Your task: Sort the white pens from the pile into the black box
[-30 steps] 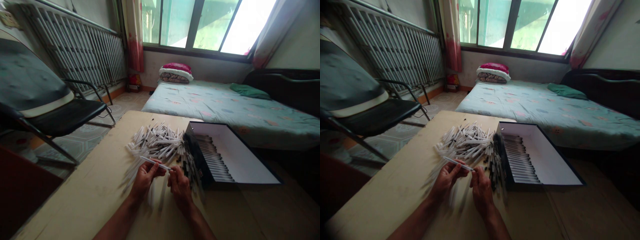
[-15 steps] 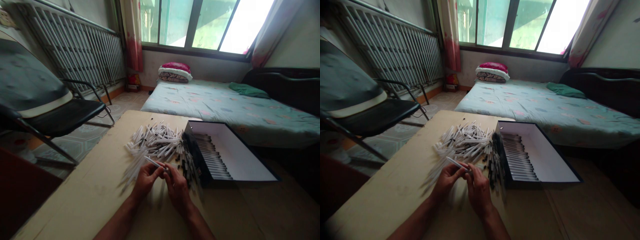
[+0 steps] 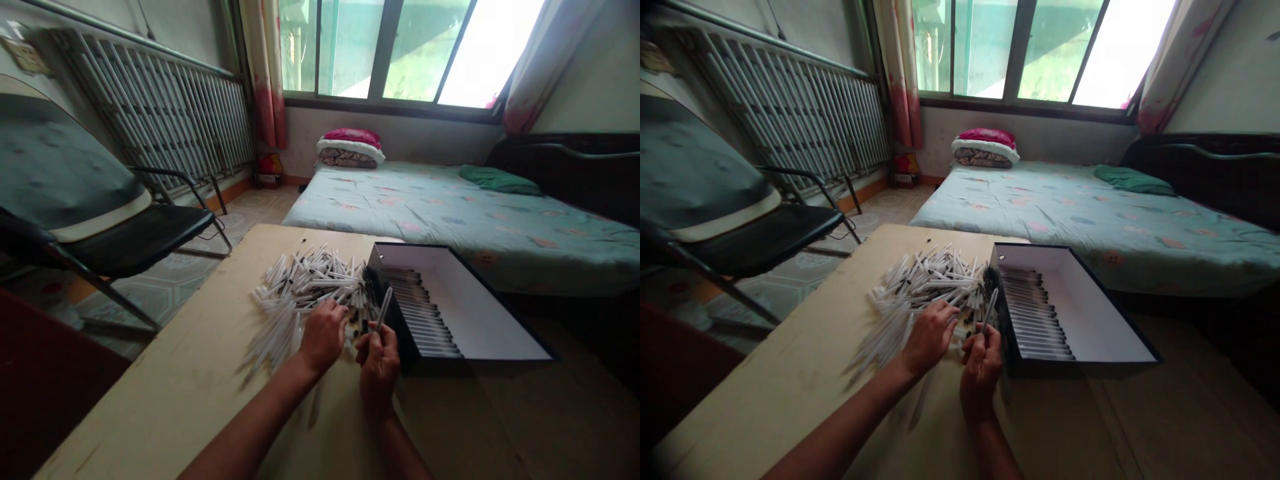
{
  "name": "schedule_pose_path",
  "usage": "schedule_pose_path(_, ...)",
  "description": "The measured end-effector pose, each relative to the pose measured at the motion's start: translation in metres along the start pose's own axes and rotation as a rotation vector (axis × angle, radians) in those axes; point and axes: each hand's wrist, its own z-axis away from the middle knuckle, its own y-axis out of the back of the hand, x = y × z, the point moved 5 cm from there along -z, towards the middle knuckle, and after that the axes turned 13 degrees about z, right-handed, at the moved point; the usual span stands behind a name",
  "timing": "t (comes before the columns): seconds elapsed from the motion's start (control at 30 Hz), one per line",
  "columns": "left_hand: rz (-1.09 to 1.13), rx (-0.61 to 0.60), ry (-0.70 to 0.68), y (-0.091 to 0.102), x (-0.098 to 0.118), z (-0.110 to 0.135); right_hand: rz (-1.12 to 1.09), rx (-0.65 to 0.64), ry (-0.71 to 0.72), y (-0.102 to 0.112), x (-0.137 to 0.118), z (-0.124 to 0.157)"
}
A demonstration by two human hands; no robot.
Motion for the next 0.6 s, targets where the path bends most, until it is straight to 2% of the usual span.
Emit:
schedule_pose_path(0.13, -0.234, -0.006, -0.004, -0.018, -0.004, -0.034, 0.025, 0.015, 0.028, 0.0, 0.0, 0.0)
schedule_pose_path(0.27, -0.25, -0.011, 0.011, -0.032, -0.008, -0.05, 0.047, 0.022, 0.038, 0.0, 0.002, -0.001)
schedule_pose_path(0.47, -0.245, 0.019, 0.021, -0.034, -0.009, -0.047, 0.058, 0.023, 0.03, 0.0, 0.005, -0.001)
schedule_pose_path(0.57, -0.18, 0.043, 0.003, -0.024, -0.008, -0.037, 0.103, 0.012, 0.04, 0.002, 0.005, -0.002)
schedule_pose_path(0.6, -0.087, 0.071, -0.001, -0.018, -0.009, -0.031, 0.131, 0.004, 0.053, 0.002, 0.004, -0.002)
